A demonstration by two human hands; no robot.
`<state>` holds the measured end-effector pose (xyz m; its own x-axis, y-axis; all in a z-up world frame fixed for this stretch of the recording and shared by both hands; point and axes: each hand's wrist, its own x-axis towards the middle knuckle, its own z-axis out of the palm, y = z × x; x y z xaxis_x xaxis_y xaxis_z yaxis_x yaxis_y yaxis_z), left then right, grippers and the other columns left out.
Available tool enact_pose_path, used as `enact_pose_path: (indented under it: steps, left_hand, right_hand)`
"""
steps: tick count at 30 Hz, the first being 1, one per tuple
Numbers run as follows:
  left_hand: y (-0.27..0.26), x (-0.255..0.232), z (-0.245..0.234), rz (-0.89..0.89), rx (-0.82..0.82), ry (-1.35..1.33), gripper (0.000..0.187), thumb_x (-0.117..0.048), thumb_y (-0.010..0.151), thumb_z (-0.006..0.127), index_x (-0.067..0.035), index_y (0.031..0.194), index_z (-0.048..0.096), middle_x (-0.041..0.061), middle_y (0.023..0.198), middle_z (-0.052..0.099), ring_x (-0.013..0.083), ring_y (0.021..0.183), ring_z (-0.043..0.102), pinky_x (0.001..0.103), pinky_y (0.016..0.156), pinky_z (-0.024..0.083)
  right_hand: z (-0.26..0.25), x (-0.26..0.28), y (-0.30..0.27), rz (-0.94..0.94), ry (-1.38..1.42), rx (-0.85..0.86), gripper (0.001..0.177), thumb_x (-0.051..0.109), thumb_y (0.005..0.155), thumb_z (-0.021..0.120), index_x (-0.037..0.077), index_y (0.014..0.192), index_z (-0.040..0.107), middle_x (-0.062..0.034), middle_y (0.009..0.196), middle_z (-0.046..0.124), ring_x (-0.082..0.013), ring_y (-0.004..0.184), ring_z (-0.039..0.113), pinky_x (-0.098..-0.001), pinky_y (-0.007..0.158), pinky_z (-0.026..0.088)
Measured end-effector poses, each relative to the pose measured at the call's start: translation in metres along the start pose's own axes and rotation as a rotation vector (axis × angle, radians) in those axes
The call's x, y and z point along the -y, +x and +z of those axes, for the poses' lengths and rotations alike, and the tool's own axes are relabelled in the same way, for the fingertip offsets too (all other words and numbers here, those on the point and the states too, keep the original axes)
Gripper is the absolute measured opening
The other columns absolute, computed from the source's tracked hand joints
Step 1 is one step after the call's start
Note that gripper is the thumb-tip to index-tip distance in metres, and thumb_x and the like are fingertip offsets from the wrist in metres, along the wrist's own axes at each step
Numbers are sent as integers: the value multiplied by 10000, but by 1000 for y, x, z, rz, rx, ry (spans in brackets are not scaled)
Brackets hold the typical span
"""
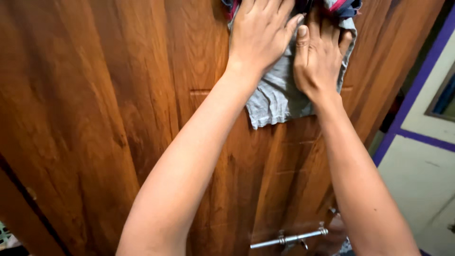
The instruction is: The person rinses and wrings out a cloth in a bowl of water, then wipes down a wooden door with the cloth by hand.
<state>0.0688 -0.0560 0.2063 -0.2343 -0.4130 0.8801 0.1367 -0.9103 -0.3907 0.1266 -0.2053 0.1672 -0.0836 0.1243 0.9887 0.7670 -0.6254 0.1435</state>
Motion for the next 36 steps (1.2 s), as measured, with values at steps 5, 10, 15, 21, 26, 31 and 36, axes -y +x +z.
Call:
enact_pose_path:
  steps: [5,10,15,21,26,31,36]
  left_hand:
    - [12,4,-6,24,-4,54,418,-395,1049,588,-51,1284,624,95,1285,631,267,1259,534,465,1161,348]
    - [25,0,-13,-7,31,68,502,-393,1020,589,-25,1362,580,152,1366,575,336,1362,478,501,1254,232]
    - [36,0,-14,-43,13,56,504,-372,1021,580,-30,1391,565,132,1380,578,322,1349,481,501,1267,223]
    - [47,4,-12,-63,32,80,498,-362,1024,563,-25,1390,556,132,1386,581,326,1363,481,503,1265,236]
    - [55,2,-22,-11,-21,93,522,-351,993,570,-13,1390,548,142,1399,581,322,1380,475,498,1250,246]
    - [62,3,-25,-35,27,92,528,-340,981,583,-9,1392,560,138,1398,588,308,1360,486,492,1235,257]
    - [73,8,-17,-26,30,105,502,-337,993,581,-10,1373,577,127,1394,602,297,1355,496,486,1242,256]
  right_hand:
    - [2,-5,11,-76,-48,-50,536,317,1182,352,-35,1574,451,-254,1501,522,-396,1363,456,-522,1130,229]
    - [0,-6,25,-134,-72,-116,496,279,1132,467,-27,1519,518,-226,1435,572,-372,1294,501,-509,1108,270]
    - [-1,-6,43,-166,-72,-181,511,284,1110,485,-26,1514,529,-232,1425,578,-369,1287,516,-505,1115,290]
    - [-4,-3,59,-167,-70,-192,518,284,1082,490,-18,1499,547,-230,1413,587,-373,1265,527,-518,1092,304]
    - [-9,2,63,-152,-78,-236,523,303,1050,504,-7,1467,562,-211,1388,603,-348,1269,542,-515,1061,326]
    - [-8,2,69,-132,-66,-235,530,309,1022,516,21,1465,566,-192,1380,617,-329,1274,551,-506,1093,335]
    - [-5,-2,84,-142,-83,-272,545,322,1029,519,16,1479,555,-194,1392,611,-331,1281,544,-506,1106,328]
